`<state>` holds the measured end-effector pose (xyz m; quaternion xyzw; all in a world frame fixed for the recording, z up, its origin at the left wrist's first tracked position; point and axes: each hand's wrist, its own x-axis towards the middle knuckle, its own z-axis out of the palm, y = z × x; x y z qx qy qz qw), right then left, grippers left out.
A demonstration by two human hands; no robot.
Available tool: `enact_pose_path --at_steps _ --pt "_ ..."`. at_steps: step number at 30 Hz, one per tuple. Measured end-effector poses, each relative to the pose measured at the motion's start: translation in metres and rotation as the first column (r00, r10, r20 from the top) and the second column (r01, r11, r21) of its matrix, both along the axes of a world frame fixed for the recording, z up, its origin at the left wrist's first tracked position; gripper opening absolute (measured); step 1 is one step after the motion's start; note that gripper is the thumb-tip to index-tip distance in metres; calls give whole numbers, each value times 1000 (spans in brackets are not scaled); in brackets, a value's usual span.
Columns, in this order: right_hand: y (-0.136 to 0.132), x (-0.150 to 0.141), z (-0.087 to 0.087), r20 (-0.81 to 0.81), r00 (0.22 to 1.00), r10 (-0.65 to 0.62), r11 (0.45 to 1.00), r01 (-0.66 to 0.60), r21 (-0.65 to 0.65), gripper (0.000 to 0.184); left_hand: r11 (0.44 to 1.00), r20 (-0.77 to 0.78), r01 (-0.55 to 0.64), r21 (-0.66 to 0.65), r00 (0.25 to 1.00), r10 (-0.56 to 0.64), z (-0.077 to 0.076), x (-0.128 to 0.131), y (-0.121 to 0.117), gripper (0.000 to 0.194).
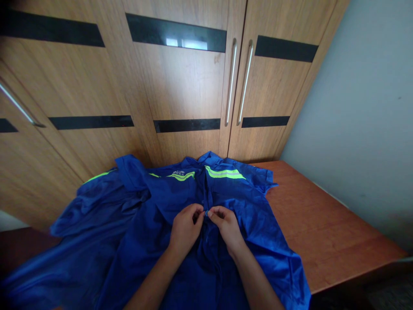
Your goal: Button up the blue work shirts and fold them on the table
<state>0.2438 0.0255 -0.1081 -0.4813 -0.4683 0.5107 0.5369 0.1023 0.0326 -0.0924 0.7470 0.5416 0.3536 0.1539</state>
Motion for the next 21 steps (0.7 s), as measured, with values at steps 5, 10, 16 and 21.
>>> enact_pose_path --at_steps 5,10,16,21 --pt "3 2 -5 118 993 -7 999 3 37 29 1000 28 10 -9 1000 -10 -1 -1 -1 11" --pt "5 5 -8 321 936 -147 982 98 163 31 998 68 27 -50 997 -23 -1 -3 1 11" --pt "3 6 -9 453 887 -89 978 -8 209 14 993 60 77 -84 996 -72 -2 -4 0 13" --pt "8 23 -13 615 788 -23 985 -86 147 11 984 51 156 -90 987 -152 -2 -5 -2 18"
